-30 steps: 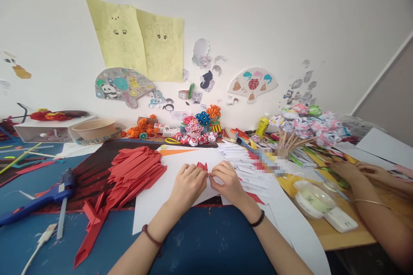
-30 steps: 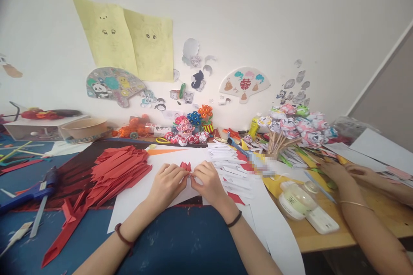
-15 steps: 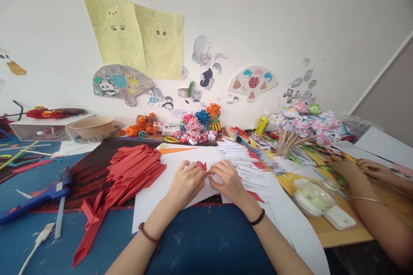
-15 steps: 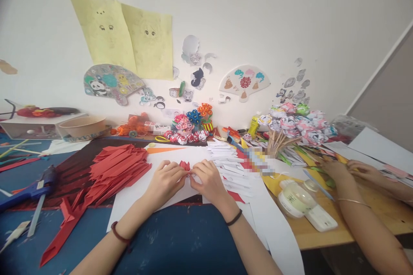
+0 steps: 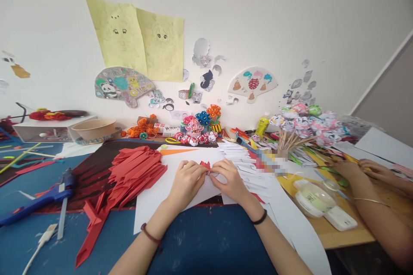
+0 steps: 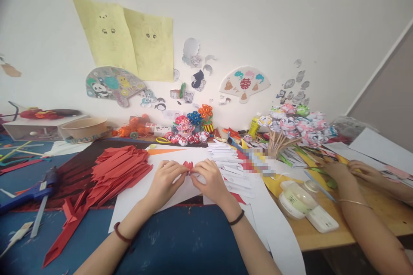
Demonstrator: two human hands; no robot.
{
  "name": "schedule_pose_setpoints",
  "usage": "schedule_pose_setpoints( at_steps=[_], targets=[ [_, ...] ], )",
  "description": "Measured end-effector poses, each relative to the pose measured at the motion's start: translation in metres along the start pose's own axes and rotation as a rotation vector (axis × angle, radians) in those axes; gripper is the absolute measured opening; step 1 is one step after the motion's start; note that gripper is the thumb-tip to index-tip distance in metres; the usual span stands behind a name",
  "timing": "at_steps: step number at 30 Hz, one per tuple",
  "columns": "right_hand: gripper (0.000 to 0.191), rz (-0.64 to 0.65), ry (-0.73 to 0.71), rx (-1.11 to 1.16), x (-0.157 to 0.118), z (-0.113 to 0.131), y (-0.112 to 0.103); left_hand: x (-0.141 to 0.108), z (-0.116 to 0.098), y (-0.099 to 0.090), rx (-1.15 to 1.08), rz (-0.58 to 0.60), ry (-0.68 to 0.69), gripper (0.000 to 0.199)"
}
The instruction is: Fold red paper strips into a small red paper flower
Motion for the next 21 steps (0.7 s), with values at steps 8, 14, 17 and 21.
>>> schedule_pose_setpoints(
  at_steps=[8, 14, 17, 21],
  targets=[
    [0.009, -0.037, 0.021, 0.057, 0.0000, -0.0034, -0.0008, 0.0015, -0.0006, 0.0012, -0.062, 0.020, -0.043, 0.017],
    [0.008, -0.034, 0.023, 0.060, -0.0001, -0.0038, -0.0013, 0.0012, 0.0005, 0.0019, -0.073, 0.015, -0.048, 0.016],
    [0.008, -0.023, 0.024, 0.067, 0.0004, -0.0035, -0.0017, 0.0015, 0.0000, 0.0014, -0.072, 0.009, -0.050, 0.015],
    [0.008, -0.003, 0.025, 0.081, 0.0005, -0.0037, -0.0021, 0.0016, -0.0005, 0.0005, -0.070, 0.009, -0.053, 0.014]
  ],
)
Point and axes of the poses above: each hand's wrist, its own x-axis towards the middle knuckle, its own y-axis out of the palm, z = x × y, the point moved 2 cm from there along x, towards the middle knuckle, and after that the axes turned 5 degrees about z, right-handed, at the moved point
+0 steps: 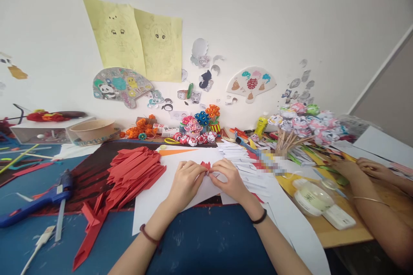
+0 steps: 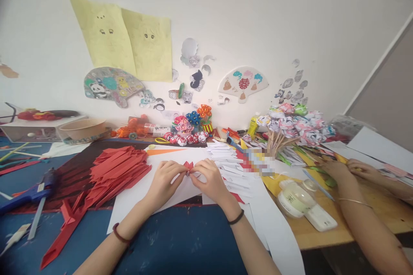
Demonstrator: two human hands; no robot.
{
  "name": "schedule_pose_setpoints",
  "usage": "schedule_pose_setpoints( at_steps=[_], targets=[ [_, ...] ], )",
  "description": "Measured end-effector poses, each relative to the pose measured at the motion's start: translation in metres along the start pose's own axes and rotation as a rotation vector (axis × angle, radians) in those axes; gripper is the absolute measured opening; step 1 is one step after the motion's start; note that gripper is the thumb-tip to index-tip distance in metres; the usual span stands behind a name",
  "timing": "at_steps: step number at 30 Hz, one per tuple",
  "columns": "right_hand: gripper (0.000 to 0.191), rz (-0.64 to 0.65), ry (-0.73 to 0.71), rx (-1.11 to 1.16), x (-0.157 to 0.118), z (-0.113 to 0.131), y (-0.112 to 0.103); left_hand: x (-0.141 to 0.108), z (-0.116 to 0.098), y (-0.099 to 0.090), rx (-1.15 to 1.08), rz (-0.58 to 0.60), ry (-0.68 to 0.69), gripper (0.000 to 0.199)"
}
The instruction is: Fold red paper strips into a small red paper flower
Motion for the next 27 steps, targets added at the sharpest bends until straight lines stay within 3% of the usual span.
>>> schedule_pose_setpoints(
  at_steps=[15, 22, 27],
  targets=[
    [0.009, -0.026, -0.024, -0.053, -0.0016, -0.0002, 0.0016, -0.0010, 0.0011, 0.0027, -0.008, -0.006, 0.029, 0.017],
    [0.010, -0.072, -0.125, -0.152, -0.0046, 0.0010, 0.0058, -0.0040, 0.0042, 0.0071, 0.075, 0.001, 0.098, 0.018],
    [0.013, -0.026, -0.144, -0.160, -0.0059, -0.0013, 0.0084, -0.0050, 0.0021, 0.0076, 0.178, 0.013, 0.118, 0.015]
  ],
)
Point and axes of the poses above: each hand's wrist, its own x-axis towards the middle knuckle, its own y-axis out of the palm, z = x × y, the point moved 2 cm from there along x, towards the middle knuckle, and after that the axes turned 5 degrees about z, right-handed, at the moved point
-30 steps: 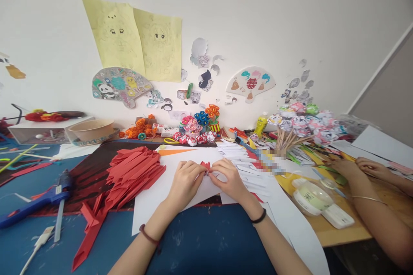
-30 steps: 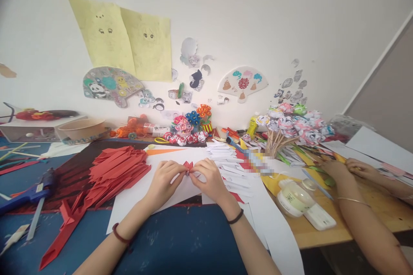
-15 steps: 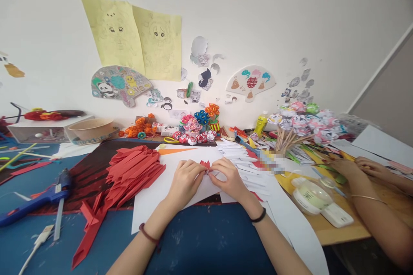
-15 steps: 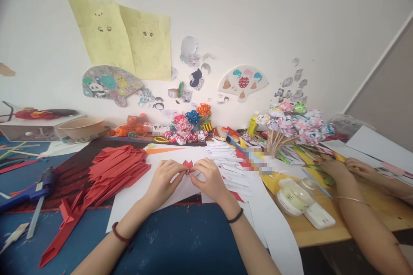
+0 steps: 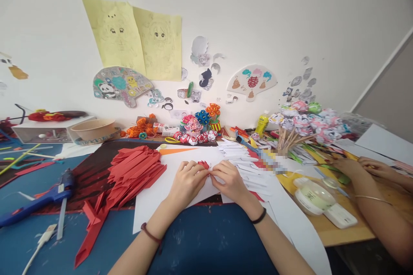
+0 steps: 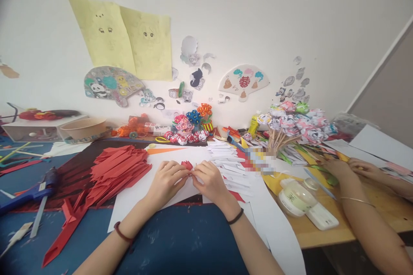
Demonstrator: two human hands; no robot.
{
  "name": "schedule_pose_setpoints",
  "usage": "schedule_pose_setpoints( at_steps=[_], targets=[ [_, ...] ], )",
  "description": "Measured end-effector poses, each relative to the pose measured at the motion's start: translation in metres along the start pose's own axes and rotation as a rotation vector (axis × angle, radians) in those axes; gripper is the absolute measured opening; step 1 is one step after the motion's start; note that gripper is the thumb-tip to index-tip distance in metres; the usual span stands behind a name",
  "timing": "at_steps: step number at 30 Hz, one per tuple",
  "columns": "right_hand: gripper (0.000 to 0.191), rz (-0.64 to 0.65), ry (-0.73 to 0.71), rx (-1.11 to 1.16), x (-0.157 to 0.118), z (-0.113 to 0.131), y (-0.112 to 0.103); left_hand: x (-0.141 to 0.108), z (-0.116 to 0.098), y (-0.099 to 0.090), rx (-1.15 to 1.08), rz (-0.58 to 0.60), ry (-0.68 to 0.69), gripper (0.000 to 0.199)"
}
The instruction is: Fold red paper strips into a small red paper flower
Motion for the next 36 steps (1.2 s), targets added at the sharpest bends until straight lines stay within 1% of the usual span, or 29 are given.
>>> schedule_pose_setpoints(
  at_steps=[3, 11, 20, 25, 31, 36],
  targets=[
    [0.014, 0.019, -0.003, 0.006, -0.001, -0.002, 0.001, 0.000, 0.000, 0.000, 0.043, -0.002, -0.011, 0.013],
    [0.016, 0.085, -0.017, -0.009, -0.006, -0.005, 0.005, 0.000, 0.000, 0.003, 0.100, 0.030, 0.077, 0.015],
    [0.022, 0.212, -0.110, -0.155, -0.008, -0.005, 0.009, 0.001, 0.001, 0.003, 0.156, 0.157, 0.117, 0.019],
    [0.026, 0.225, -0.161, -0.189, -0.009, -0.005, 0.012, 0.001, 0.001, 0.002, 0.150, 0.184, 0.117, 0.016],
    [0.024, 0.253, -0.165, -0.194, -0.010, -0.005, 0.013, 0.002, 0.001, 0.001, 0.125, 0.196, 0.104, 0.015],
    [0.026, 0.230, -0.160, -0.143, -0.009, -0.004, 0.011, 0.003, -0.001, -0.001, 0.097, 0.202, 0.078, 0.014]
  ],
)
Point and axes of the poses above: each hand's wrist, its own x-axis towards the middle knuckle, its own y-axis out of the palm, z = x × y, the point moved 2 cm from there along x, towards the middle knuckle, and after that the axes turned 5 degrees about z, right-handed, at the moved point
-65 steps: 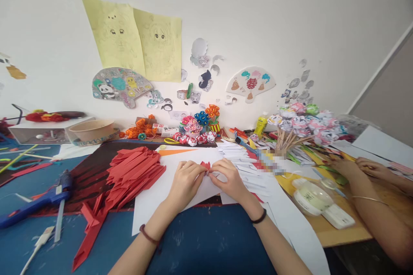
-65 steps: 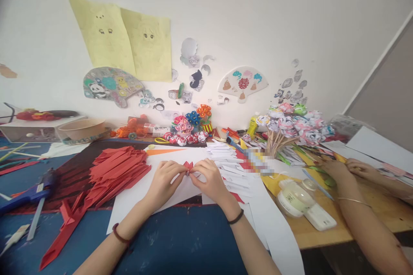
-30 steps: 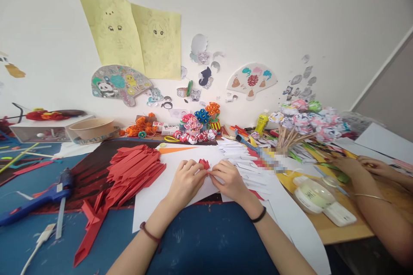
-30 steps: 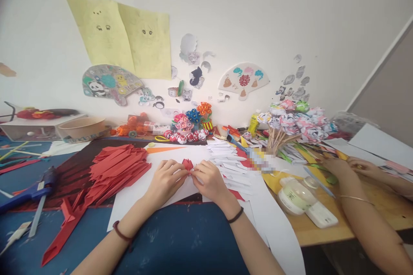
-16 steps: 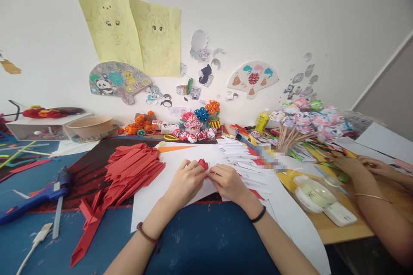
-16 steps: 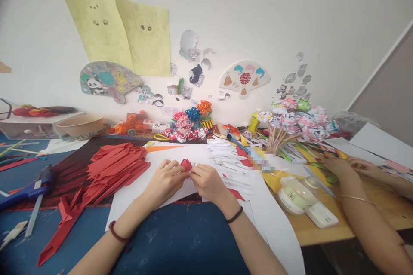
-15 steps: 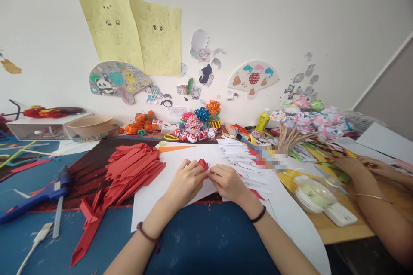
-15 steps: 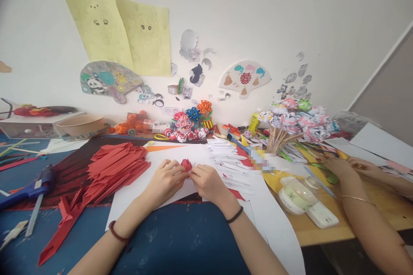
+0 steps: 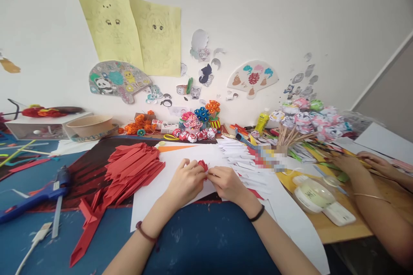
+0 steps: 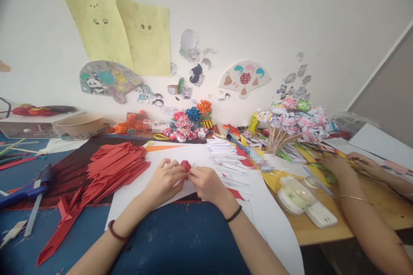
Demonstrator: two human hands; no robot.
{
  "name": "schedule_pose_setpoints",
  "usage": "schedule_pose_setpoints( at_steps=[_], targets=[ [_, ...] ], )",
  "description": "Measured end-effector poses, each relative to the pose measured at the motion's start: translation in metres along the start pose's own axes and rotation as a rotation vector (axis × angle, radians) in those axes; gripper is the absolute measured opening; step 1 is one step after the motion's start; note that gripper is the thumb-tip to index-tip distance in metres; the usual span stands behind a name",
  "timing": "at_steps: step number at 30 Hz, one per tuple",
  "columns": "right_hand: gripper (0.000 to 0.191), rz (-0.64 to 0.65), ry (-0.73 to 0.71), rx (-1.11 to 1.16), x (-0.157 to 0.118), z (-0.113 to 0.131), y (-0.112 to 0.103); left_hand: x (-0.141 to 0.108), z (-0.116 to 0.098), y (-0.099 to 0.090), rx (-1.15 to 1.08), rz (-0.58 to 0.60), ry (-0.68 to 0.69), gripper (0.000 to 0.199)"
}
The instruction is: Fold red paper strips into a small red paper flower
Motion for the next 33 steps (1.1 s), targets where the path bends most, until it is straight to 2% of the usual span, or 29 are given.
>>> schedule_pose_setpoints(
  at_steps=[14, 23, 33],
  targets=[
    [0.028, -0.056, 0.027, 0.099, -0.002, 0.001, 0.001, 0.000, 0.000, -0.005, -0.144, -0.014, -0.044, 0.013],
    [0.031, -0.079, 0.008, 0.127, -0.001, 0.002, 0.003, 0.003, -0.001, -0.014, -0.170, 0.023, -0.038, 0.012],
    [0.029, -0.158, 0.056, 0.146, -0.003, -0.002, 0.005, 0.000, -0.001, -0.014, -0.123, -0.003, -0.028, 0.015]
  ],
)
Point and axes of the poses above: each hand's wrist, its own x-axis towards the middle knuckle, its own y-axis out of the palm, z = x × y, the point moved 2 cm from there along x, towards the middle knuckle, and after that the axes turned 5 degrees about z, right-handed, at the moved point
